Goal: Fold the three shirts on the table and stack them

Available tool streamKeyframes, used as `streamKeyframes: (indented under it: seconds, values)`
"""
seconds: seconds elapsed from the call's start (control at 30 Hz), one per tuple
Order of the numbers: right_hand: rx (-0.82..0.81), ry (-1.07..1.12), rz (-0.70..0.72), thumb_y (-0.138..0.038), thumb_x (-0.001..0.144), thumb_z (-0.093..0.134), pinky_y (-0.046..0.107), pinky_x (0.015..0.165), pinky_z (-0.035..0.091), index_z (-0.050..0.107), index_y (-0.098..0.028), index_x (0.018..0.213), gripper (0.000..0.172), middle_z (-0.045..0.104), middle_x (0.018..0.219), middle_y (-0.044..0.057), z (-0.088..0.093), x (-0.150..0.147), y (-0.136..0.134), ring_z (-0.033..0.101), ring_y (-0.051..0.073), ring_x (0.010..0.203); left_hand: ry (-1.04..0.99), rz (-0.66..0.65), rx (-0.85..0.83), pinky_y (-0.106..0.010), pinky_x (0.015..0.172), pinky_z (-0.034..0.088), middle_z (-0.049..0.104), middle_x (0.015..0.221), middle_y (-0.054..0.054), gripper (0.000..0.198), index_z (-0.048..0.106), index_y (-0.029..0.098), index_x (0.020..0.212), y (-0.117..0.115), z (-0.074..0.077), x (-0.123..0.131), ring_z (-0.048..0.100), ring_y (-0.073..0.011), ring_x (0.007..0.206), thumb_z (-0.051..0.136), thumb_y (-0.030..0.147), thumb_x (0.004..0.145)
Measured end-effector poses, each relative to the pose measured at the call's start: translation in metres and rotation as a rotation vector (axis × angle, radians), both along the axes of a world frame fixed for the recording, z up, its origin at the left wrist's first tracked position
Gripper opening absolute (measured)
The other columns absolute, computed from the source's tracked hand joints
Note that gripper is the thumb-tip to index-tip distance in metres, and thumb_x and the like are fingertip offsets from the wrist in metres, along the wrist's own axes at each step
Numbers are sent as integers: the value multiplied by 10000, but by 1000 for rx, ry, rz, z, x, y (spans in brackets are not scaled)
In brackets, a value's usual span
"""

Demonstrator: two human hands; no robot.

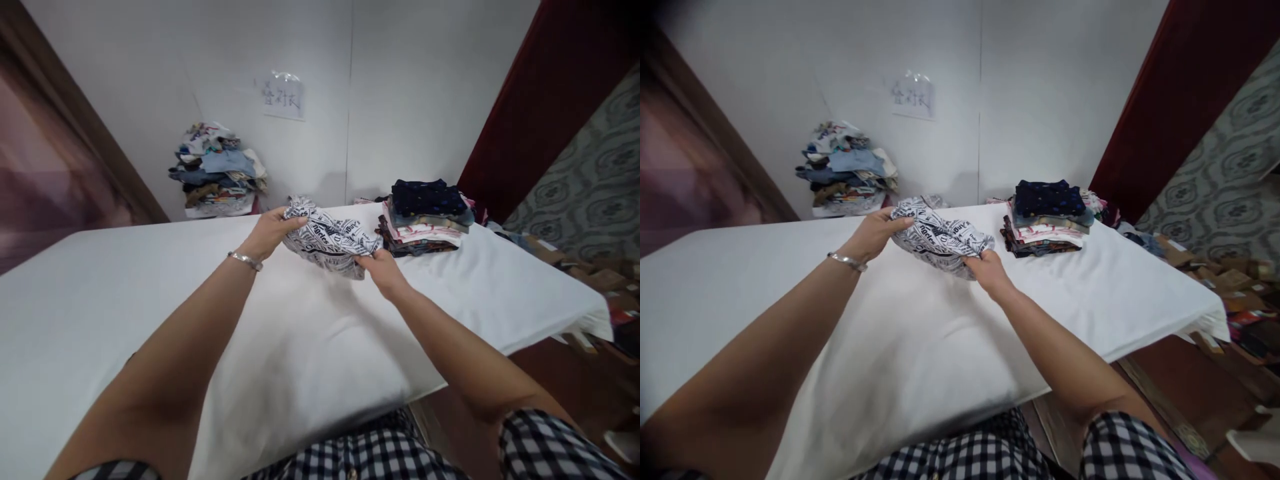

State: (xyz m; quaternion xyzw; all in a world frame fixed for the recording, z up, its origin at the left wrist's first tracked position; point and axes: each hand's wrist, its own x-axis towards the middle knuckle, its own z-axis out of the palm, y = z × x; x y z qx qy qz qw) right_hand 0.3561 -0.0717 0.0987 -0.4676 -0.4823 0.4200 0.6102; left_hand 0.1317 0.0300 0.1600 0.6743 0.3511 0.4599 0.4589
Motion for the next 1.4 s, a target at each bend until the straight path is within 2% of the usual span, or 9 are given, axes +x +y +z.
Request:
streamKeyframes:
  seconds: [0.07, 0.17, 0.27, 0.37, 0.6, 0.83, 1.03, 1.17, 1.4]
  values:
    - [86, -129, 0, -224, 665, 678, 441, 1033, 382, 728, -210, 920, 260, 718, 1045, 1, -2, 9, -2, 563, 269, 1146, 48, 123, 120, -345, 820, 499, 710, 863, -28, 427, 705, 167, 881, -28, -9, -12, 633, -220, 869, 781, 483, 604]
    - [37, -252, 84, -188, 657, 662, 477, 1035, 375, 735, -216, 930, 285, 716, 1048, 2, -35, 18, -27, 560, 287, 1140, 248, 207, 177, -352, 843, 489, 706, 889, -26, 334, 702, 187, 855, -83, -58, -27, 623, -240, 899, 729, 462, 667]
    - [-53, -385, 242, -124, 664, 625, 494, 1052, 356, 738, -244, 904, 291, 707, 1069, 15, -81, 20, -64, 564, 277, 1130, 434, 123, 68, -377, 865, 486, 710, 946, -43, 256, 694, 218, 858, -135, -120, -36, 615, -248, 926, 672, 433, 720]
    - [-42, -567, 298, -66, 674, 569, 529, 1124, 227, 734, -285, 852, 326, 679, 1148, 14, -106, 19, -93, 513, 256, 1192, 547, 36, 97, -375, 873, 472, 700, 914, -40, 183, 670, 232, 742, -166, -153, -38, 602, -235, 916, 643, 413, 757]
    - [-212, -280, 364, -213, 704, 656, 493, 1097, 303, 691, -275, 1097, 399, 625, 1266, 29, -82, 30, -106, 495, 283, 1240, 478, 199, -148, -305, 646, 468, 632, 703, -12, 369, 620, 208, 712, -173, -147, -48, 579, -195, 705, 582, 572, 757]
    - [-258, -356, -18, -409, 680, 739, 459, 971, 410, 612, -249, 1227, 584, 693, 1032, 70, -80, 27, -58, 615, 256, 955, 412, 533, -454, -315, 628, 458, 675, 808, -71, 574, 622, 168, 903, -131, -142, -65, 625, -222, 745, 468, 702, 761]
    - [-150, -588, -9, -328, 676, 689, 440, 945, 416, 678, -274, 1100, 427, 705, 957, 46, -84, 0, -21, 610, 261, 926, 589, 450, -303, -321, 736, 456, 700, 893, -79, 341, 638, 177, 887, -101, -139, -43, 631, -229, 833, 650, 468, 710]
    - [28, -532, -132, -334, 746, 579, 394, 959, 416, 694, -272, 1042, 324, 693, 1075, 32, -89, 8, -20, 602, 235, 980, 420, 408, -158, -303, 749, 463, 699, 857, -22, 275, 649, 215, 909, -101, -141, -30, 623, -197, 826, 577, 444, 776]
    - [-156, -717, -84, -363, 762, 564, 343, 752, 472, 612, -241, 1209, 465, 674, 822, 8, -116, 25, -22, 598, 189, 731, 157, 459, -466, -329, 786, 496, 647, 1166, -155, 611, 565, 136, 1215, -98, -149, -30, 630, -233, 977, 620, 533, 753]
